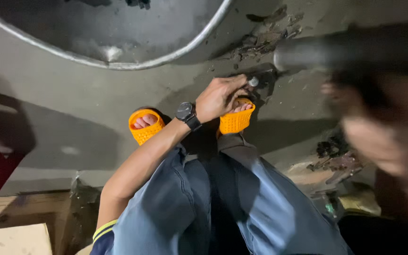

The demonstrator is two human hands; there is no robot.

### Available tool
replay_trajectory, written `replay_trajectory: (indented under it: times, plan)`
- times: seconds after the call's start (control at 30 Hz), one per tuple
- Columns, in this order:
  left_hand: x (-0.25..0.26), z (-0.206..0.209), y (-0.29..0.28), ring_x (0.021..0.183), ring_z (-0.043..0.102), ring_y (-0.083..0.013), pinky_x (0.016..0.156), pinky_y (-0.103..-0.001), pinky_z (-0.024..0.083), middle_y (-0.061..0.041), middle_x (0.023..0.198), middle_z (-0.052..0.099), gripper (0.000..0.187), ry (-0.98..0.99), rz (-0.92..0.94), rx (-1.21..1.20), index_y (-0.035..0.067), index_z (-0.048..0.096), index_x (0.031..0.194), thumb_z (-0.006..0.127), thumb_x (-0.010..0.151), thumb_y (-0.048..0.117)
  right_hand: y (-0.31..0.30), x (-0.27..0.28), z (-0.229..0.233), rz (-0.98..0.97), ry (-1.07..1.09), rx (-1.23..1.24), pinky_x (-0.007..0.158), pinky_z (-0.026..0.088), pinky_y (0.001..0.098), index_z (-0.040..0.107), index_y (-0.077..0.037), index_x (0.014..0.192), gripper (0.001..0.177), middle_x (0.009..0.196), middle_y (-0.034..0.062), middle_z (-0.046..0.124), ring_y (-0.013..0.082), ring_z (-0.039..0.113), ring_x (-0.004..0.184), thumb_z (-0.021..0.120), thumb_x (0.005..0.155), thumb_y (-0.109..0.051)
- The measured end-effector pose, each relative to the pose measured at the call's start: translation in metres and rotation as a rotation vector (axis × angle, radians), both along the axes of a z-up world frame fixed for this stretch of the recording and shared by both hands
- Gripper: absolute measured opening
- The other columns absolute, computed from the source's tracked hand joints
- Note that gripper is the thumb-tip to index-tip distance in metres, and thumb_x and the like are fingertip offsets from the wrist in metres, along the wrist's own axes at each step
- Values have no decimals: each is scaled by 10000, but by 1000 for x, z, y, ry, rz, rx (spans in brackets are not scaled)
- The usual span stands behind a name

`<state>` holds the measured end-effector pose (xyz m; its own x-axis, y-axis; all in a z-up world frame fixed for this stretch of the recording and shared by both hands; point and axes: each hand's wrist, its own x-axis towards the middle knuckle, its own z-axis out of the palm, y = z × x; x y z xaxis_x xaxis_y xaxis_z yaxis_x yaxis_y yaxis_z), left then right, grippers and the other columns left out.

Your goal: The person uses a hammer and a metal punch to strike and break apart metal pieces placed on a block. They repeatedly pick up metal scraps from a bucket, position them on the block, and hammer them until they break, then return the pieces to the bucket.

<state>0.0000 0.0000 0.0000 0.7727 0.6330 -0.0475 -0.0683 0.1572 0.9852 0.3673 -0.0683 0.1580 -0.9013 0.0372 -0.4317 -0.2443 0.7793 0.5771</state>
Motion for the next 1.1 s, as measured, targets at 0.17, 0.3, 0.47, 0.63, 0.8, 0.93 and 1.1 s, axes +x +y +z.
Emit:
replay_trajectory:
  times: [0.17, 0.3, 0.47, 0.63, 0.8, 0.93, 1.1]
  plan:
    - [3, 7, -1, 685, 633, -214, 611, -326, 497, -98, 860, 645, 194, -3, -38, 29, 42, 557, 1036, 676, 883, 54, 120, -143, 22, -1333, 569, -1044, 480, 476, 345, 694, -68, 1069, 195, 930, 67, 686, 208, 598, 618, 629, 979, -228]
    - [-19, -1, -32, 911, 710, -291, 854, -376, 576, -157, 1110, 679, 243, 241, 225, 73, 13, 561, 1205, 601, 966, 33, 100, -142, 17, -1762, 879, -1040, 556, 408, 330, 702, 30, 936, 205, 807, 111, 681, 179, 583, 644, 785, 1079, -93]
    - [-96, 33, 3, 657, 574, -301, 605, -373, 465, -88, 773, 585, 24, 661, 248, 263, 70, 593, 927, 616, 921, 65, 41, -181, -34, -2296, 1569, -1129, 560, 495, 268, 651, -29, 1005, 55, 777, 83, 639, 137, 595, 633, 615, 1016, 11]
    - [-141, 13, 2, 769, 612, -273, 594, -381, 509, -36, 834, 555, 244, 986, 242, 605, 130, 564, 876, 756, 725, 135, 40, -266, -45, -2176, 1756, -1174, 506, 529, 279, 711, -63, 839, 75, 609, 109, 675, 147, 678, 641, 729, 823, 8]
    - [-128, 71, 30, 910, 556, -304, 677, -419, 529, -78, 967, 499, 535, 942, 307, 559, 91, 599, 1146, 680, 627, -10, 48, -293, -33, -1821, 1607, -1252, 510, 474, 421, 702, -70, 768, 129, 682, 176, 675, 367, 674, 628, 788, 772, -166]
    - [-143, 70, -1, 881, 592, -395, 708, -458, 531, -136, 950, 527, 569, 724, 353, 301, 36, 593, 1086, 738, 551, -90, 41, -308, -2, -1642, 1753, -1061, 554, 532, 377, 688, 9, 832, 149, 724, 190, 688, 381, 690, 685, 778, 784, -99]
    - [-165, 57, -47, 780, 650, -344, 635, -379, 549, -118, 846, 600, 134, 573, 464, 255, 59, 663, 1010, 674, 882, 96, -2, -299, -6, -1731, 1678, -986, 669, 548, 500, 710, 38, 956, 183, 922, 253, 717, 444, 682, 855, 726, 778, -3]
